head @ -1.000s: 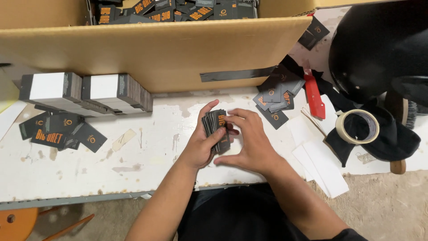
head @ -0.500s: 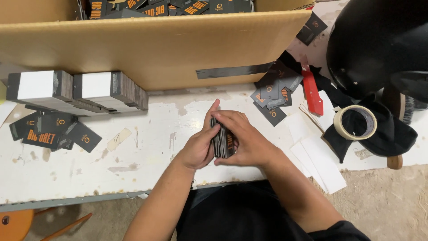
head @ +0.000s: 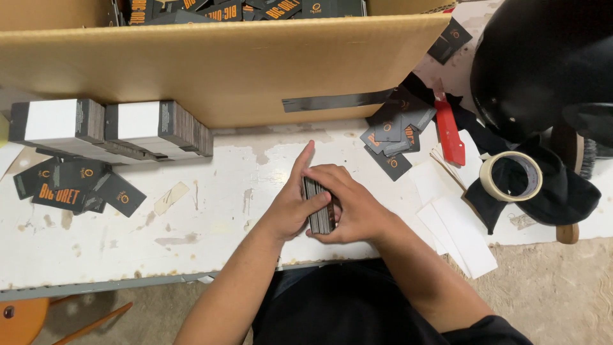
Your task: The person sits at a table and organizes small black tags. They pick up tags from the table surface and a cardboard box, align them with paper strips, and compile them into a neat stack by hand.
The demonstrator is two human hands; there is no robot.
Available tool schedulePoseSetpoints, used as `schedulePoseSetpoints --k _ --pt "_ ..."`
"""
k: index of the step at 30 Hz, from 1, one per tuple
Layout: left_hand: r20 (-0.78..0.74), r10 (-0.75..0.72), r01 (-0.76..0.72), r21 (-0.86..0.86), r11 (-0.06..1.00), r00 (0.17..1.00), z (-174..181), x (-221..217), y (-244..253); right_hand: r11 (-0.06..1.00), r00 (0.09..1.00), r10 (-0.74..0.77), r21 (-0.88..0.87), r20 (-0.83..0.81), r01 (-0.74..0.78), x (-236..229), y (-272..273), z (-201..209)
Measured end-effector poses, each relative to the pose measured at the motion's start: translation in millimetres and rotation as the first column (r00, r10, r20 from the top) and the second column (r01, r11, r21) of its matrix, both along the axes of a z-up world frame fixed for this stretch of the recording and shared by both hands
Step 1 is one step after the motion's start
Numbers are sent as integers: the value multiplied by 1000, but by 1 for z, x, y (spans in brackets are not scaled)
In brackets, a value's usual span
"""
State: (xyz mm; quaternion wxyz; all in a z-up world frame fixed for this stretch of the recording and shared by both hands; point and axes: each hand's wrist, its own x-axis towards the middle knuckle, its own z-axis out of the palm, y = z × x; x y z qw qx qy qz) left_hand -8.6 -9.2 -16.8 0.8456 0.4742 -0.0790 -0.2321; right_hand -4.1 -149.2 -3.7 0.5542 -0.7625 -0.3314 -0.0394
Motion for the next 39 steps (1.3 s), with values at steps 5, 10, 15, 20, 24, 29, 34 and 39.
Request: schedulePoseSetpoints --k 5,10,15,20,24,29,34,39 --pt "-73 64 -64 0 998 995 14 4 3 999 995 29 -30 92 -26 1 1 -8" --pt "-110 66 -72 -54 996 992 13 6 3 998 988 40 -55 148 -32 2 4 -6" --pt "-5 -124 121 -154 981 992 22 11 8 1000 991 0 -9 133 1 3 0 -11" --pt "26 -145 147 -119 982 989 13 9 8 1000 993 -23 -2 119 24 5 -4 -8" --pt "31 -115 117 -98 988 993 9 9 7 999 984 -52 10 168 51 5 -5 -13" --pt "-88 -15 6 -105 995 996 -51 17 14 1000 986 15 -26 167 -10 2 -1 -2" --pt "-65 7 -14 -105 994 998 -37 19 13 999 982 37 -35 184 -31 3 0 -2" --pt "21 -98 99 -71 992 995 7 8 5 996 968 -83 51 237 73 6 -4 -12"
